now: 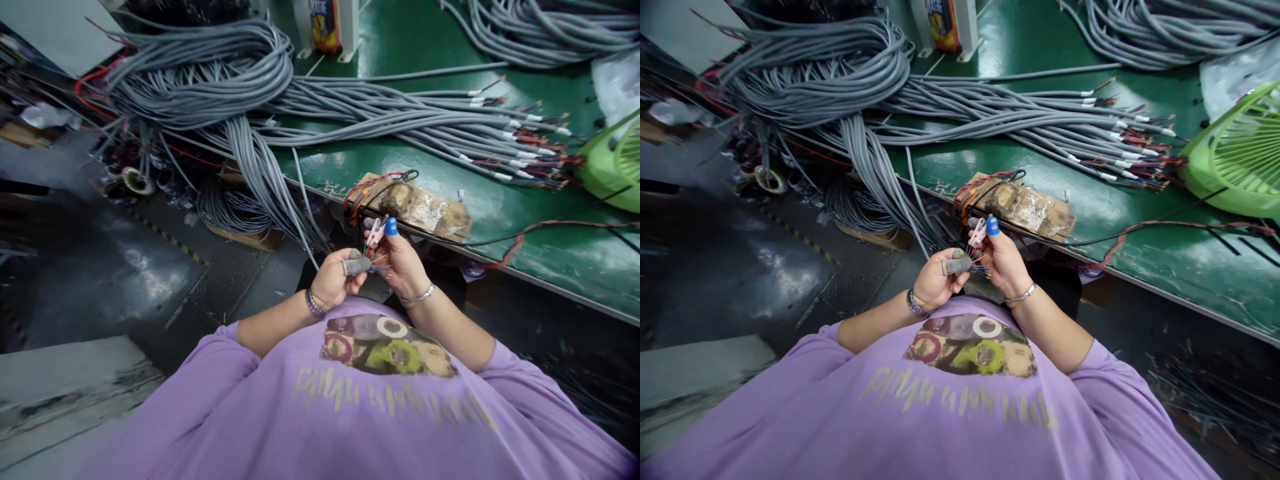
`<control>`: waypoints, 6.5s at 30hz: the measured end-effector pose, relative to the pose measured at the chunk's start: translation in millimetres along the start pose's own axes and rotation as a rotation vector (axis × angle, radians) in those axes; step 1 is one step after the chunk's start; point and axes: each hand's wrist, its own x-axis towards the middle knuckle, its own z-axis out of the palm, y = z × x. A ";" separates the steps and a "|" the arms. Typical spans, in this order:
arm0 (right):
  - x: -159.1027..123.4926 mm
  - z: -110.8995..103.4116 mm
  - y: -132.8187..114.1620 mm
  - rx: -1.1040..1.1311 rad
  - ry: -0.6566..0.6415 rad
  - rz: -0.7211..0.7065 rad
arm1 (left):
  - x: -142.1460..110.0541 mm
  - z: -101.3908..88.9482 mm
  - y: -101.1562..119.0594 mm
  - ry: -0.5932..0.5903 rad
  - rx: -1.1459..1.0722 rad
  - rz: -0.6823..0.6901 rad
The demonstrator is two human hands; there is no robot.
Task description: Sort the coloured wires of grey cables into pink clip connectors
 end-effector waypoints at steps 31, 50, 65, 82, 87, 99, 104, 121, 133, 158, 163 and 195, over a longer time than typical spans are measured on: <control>-0.6 -5.0 -2.9 -0.035 -0.049 -0.013 | -9.1 5.4 2.1 0.065 -0.024 0.082; -0.1 -10.4 -8.2 -0.115 -0.121 0.098 | -20.2 3.3 -1.8 0.103 -0.008 0.107; 7.5 -12.1 5.4 -0.083 -0.119 -0.031 | -13.7 14.8 8.8 0.118 -0.062 0.086; 4.0 -14.9 2.5 -0.057 -0.167 0.054 | -14.7 4.0 -0.2 0.142 -0.017 0.091; -2.9 -30.5 -4.8 -0.150 -0.259 0.178 | -19.2 -3.2 -5.5 0.152 0.009 0.146; 1.8 -17.7 -6.1 -0.175 -0.178 0.001 | -13.5 10.0 1.3 0.191 -0.032 0.184; -12.3 -23.0 -5.4 -0.228 -0.275 0.108 | -10.2 2.9 -3.8 0.204 0.014 0.225; -18.6 -19.2 6.7 -0.374 -0.177 -0.086 | -8.7 -7.2 -17.1 0.149 0.129 0.255; -15.3 -27.6 9.5 -0.159 -0.160 0.013 | -14.7 3.0 -3.5 0.229 -0.058 0.248; 6.4 -12.1 7.4 0.033 -0.109 -0.007 | -15.1 12.1 -4.3 0.187 -0.048 0.141; 5.9 -15.8 2.9 0.007 -0.104 0.050 | -22.0 9.0 -2.0 0.213 -0.065 0.172; 5.6 -12.9 0.4 0.013 -0.176 0.063 | -19.5 11.5 -1.0 0.207 -0.074 0.162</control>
